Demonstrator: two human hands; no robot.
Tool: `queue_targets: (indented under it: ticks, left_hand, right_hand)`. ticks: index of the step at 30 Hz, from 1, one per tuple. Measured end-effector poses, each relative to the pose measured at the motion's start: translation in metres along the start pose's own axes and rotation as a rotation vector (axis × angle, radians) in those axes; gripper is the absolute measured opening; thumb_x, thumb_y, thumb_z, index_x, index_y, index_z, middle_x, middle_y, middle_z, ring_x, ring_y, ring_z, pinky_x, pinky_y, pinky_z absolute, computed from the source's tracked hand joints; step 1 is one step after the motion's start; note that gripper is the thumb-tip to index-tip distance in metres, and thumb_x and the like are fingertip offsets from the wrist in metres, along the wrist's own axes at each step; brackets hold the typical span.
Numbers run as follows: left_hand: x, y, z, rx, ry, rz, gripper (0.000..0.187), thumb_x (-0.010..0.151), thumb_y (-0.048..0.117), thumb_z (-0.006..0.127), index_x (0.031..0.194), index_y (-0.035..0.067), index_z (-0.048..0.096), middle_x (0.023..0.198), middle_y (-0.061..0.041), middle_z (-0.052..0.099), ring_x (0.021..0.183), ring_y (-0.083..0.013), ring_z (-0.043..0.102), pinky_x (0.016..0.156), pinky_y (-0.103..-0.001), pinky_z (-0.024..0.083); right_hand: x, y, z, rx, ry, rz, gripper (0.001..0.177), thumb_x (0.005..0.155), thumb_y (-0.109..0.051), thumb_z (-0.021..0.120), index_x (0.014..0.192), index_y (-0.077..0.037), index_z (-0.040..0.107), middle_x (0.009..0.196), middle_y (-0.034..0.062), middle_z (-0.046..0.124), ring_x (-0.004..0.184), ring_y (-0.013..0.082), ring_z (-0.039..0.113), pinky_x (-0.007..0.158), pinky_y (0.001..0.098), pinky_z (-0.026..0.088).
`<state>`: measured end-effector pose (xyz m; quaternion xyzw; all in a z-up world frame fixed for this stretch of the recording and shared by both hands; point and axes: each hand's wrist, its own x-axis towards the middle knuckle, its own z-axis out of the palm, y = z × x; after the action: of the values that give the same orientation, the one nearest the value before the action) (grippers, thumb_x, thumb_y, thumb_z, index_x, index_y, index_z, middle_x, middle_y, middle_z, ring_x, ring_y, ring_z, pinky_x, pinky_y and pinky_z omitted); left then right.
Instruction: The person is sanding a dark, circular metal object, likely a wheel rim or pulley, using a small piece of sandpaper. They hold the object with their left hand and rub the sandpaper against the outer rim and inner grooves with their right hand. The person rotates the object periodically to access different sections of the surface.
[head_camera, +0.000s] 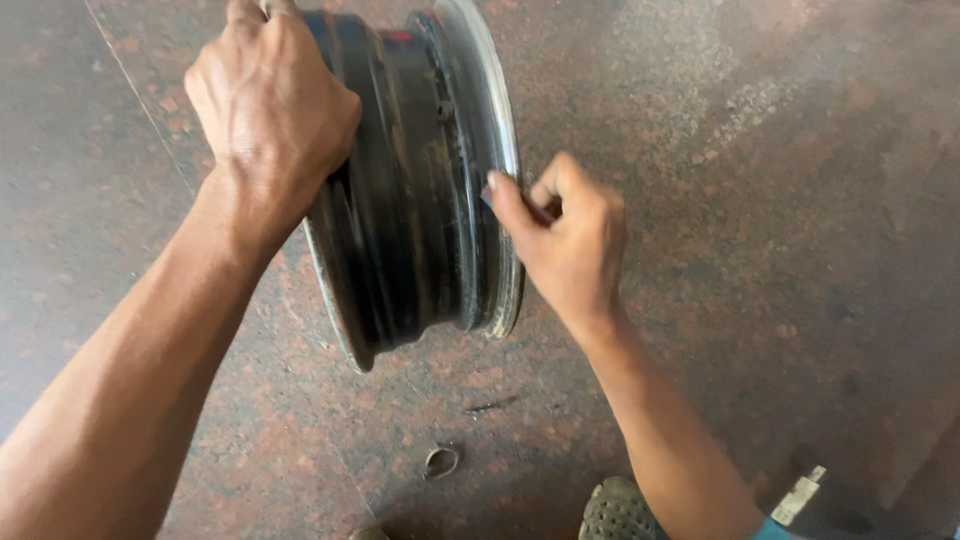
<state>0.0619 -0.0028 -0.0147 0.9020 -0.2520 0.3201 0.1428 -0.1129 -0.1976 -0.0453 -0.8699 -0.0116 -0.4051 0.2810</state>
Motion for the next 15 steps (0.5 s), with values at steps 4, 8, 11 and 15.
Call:
queue_targets:
  ticks: [4, 8, 11, 15]
  left_hand:
    - [-0.004, 0.0, 0.0, -0.059, -0.224, -0.126, 0.041, 0.081, 0.002, 0.067, 0.12, -0.008, 0.064, 0.11, -0.032, 0.067, 0.083, -0.0441, 0.071, 0.071, -0.05, 0.057]
    - [-0.003, 0.004, 0.002, 0.049, 0.017, -0.033, 0.05, 0.068, 0.009, 0.075, 0.112, -0.012, 0.068, 0.105, -0.033, 0.068, 0.07, -0.0391, 0.072, 0.062, -0.047, 0.058]
    - [0.0, -0.001, 0.012, -0.077, -0.084, -0.075, 0.018, 0.077, 0.0, 0.071, 0.095, -0.002, 0.071, 0.075, -0.022, 0.069, 0.066, -0.0389, 0.07, 0.06, -0.049, 0.056]
    - [0.002, -0.007, 0.023, -0.062, -0.001, -0.005, 0.01, 0.078, 0.001, 0.073, 0.087, -0.001, 0.072, 0.072, -0.02, 0.069, 0.064, -0.0359, 0.07, 0.058, -0.047, 0.056]
  right_hand:
    - [0.077, 0.034, 0.027, -0.177, 0.071, -0.12, 0.04, 0.099, -0.021, 0.081, 0.071, -0.007, 0.056, 0.057, 0.0045, 0.059, 0.047, 0.0133, 0.051, 0.041, 0.03, 0.037]
    - [0.083, 0.032, -0.001, 0.328, -0.025, 0.179, 0.018, 0.107, -0.021, 0.061, 0.096, -0.007, 0.062, 0.076, 0.0034, 0.07, 0.056, 0.0062, 0.066, 0.041, 0.0196, 0.051]
    - [0.021, 0.02, -0.029, 0.363, -0.079, 0.279, 0.022, 0.11, -0.019, 0.06, 0.1, 0.0, 0.056, 0.085, 0.0089, 0.072, 0.056, 0.0106, 0.065, 0.04, 0.0226, 0.052]
    - [-0.011, 0.013, -0.021, 0.2, -0.073, 0.085, 0.025, 0.112, -0.013, 0.057, 0.132, 0.003, 0.056, 0.098, 0.0128, 0.077, 0.069, 0.0142, 0.071, 0.052, 0.0247, 0.059]
